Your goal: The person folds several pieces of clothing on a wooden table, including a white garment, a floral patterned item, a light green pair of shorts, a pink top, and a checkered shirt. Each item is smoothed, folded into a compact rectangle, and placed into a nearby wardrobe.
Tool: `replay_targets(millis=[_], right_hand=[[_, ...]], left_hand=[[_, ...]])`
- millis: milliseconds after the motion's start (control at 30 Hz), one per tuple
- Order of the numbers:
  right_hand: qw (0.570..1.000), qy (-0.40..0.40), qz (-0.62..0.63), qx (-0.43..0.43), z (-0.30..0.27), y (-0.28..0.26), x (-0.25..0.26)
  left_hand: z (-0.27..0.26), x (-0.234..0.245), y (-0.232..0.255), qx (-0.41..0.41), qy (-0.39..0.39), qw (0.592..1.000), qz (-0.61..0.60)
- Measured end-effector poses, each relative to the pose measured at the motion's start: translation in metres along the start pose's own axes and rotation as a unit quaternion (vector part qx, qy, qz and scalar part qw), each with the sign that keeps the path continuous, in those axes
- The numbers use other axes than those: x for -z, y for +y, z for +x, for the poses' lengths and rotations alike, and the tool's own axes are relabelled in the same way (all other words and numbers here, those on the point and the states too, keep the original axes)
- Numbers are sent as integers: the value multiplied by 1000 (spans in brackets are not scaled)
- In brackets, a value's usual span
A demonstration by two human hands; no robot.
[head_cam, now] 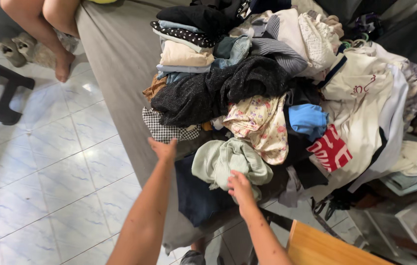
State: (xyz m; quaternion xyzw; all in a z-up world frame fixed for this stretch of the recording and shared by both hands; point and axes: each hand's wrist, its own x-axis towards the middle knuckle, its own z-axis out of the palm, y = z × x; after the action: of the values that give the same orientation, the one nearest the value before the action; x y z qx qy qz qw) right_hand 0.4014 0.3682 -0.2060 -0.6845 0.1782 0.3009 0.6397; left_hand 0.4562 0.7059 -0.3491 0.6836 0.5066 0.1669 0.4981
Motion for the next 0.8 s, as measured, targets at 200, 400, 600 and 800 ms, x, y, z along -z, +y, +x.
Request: replay_targets(millis=[200,400,600,800], right_hand=[[999,-5,-25,-37,-18,-9,-18],[995,-18,58,-81,-42,-66,-44],[942,-109,303,-94,-54,-100,-27],[947,-56,307,73,-135,-112,50]], left_hand=[[-12,27,59,-40,0,986,165],[-153,83,160,-402,-27,913,61],[-289,137,209,-550,-304,778,3],[-372,167,218,-414,-358,834,-71]])
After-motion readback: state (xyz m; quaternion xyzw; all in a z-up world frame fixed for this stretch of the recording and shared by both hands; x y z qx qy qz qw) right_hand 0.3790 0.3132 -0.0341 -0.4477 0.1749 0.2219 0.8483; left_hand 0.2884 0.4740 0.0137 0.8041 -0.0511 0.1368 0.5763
